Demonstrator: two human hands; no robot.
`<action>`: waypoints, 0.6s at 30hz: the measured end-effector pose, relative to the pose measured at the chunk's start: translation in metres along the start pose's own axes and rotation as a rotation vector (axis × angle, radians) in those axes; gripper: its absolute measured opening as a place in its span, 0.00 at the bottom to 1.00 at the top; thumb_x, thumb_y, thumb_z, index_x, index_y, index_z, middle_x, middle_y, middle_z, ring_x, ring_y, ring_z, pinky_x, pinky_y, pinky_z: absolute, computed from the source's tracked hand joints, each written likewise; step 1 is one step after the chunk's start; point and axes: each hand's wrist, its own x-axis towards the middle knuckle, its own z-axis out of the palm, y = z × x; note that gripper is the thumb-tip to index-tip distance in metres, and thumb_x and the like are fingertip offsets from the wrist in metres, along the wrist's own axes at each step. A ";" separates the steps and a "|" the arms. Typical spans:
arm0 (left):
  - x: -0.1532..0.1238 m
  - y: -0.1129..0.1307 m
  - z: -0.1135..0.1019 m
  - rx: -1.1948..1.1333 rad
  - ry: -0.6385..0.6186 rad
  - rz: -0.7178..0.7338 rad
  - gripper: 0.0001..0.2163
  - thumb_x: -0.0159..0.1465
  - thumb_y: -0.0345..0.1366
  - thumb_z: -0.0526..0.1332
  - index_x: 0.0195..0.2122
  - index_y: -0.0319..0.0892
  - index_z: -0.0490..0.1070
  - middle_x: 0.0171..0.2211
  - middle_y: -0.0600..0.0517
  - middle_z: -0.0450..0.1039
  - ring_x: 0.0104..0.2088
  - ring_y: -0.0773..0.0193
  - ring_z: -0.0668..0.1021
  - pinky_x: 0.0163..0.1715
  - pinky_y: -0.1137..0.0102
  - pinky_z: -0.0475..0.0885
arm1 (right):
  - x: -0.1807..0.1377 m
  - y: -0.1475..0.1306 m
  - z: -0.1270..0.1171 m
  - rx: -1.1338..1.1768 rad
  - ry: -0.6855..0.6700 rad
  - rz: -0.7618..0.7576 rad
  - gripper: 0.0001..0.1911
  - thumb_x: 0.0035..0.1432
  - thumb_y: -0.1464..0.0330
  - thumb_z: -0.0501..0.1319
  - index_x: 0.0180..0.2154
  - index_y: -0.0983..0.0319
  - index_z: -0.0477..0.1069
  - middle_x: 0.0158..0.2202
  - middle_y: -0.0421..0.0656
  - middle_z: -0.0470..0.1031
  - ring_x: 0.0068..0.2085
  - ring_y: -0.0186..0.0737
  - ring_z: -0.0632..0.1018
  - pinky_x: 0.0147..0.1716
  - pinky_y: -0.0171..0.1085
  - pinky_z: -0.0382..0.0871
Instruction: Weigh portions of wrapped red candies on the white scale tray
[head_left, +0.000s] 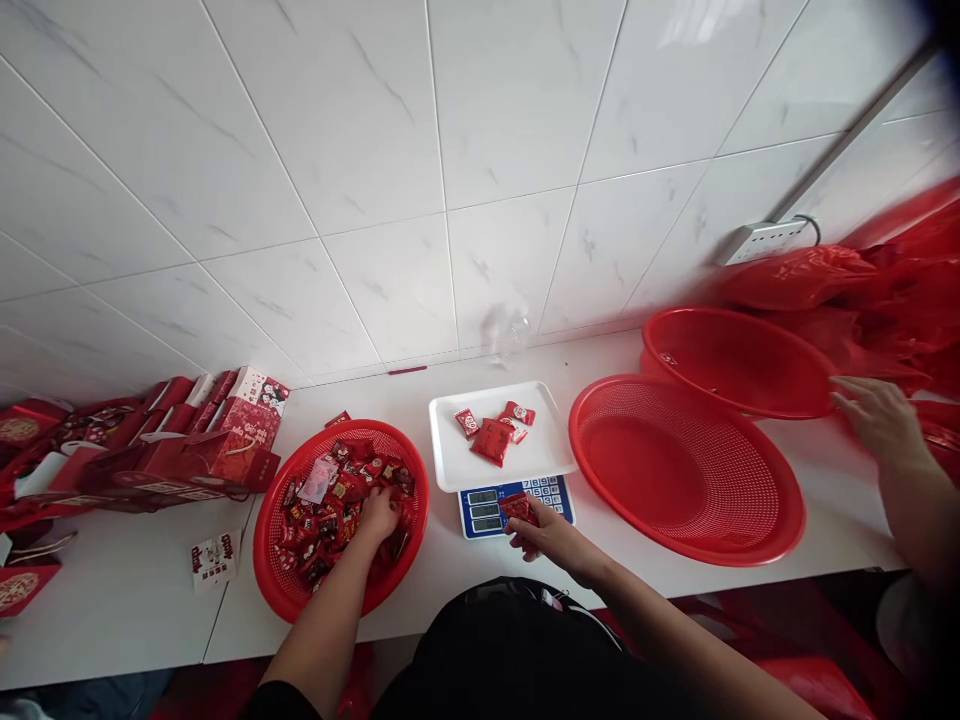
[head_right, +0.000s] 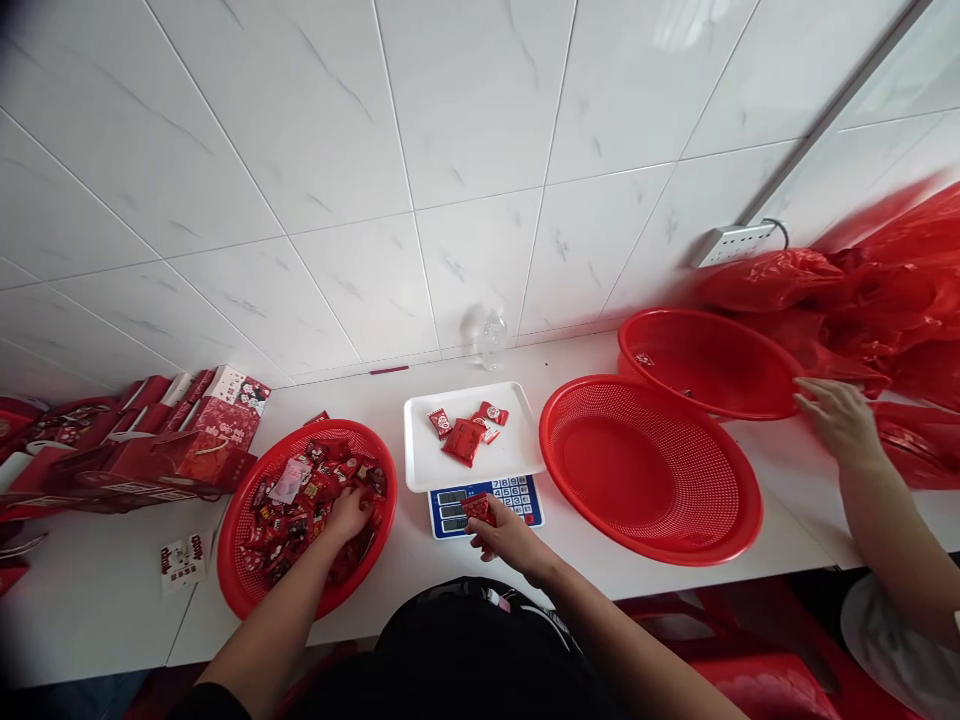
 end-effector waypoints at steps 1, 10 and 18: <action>0.001 0.000 0.001 -0.004 -0.002 -0.003 0.19 0.56 0.38 0.57 0.48 0.42 0.67 0.49 0.41 0.66 0.49 0.53 0.70 0.47 0.66 0.60 | 0.001 0.002 0.000 -0.004 -0.003 0.007 0.17 0.47 0.58 0.61 0.36 0.60 0.61 0.32 0.41 0.71 0.30 0.33 0.73 0.25 0.32 0.67; 0.015 0.012 -0.002 -0.067 -0.011 -0.062 0.09 0.49 0.36 0.62 0.32 0.42 0.73 0.41 0.44 0.72 0.44 0.52 0.72 0.40 0.66 0.64 | 0.003 0.002 0.005 -0.029 -0.033 -0.029 0.15 0.47 0.59 0.61 0.34 0.60 0.61 0.30 0.39 0.69 0.30 0.34 0.73 0.24 0.32 0.66; 0.005 0.011 -0.016 -0.218 0.019 -0.050 0.04 0.50 0.31 0.61 0.25 0.43 0.66 0.26 0.53 0.73 0.30 0.62 0.74 0.30 0.72 0.63 | -0.004 0.006 -0.002 -0.013 -0.003 -0.010 0.15 0.48 0.62 0.60 0.37 0.60 0.62 0.31 0.39 0.69 0.31 0.34 0.72 0.25 0.33 0.66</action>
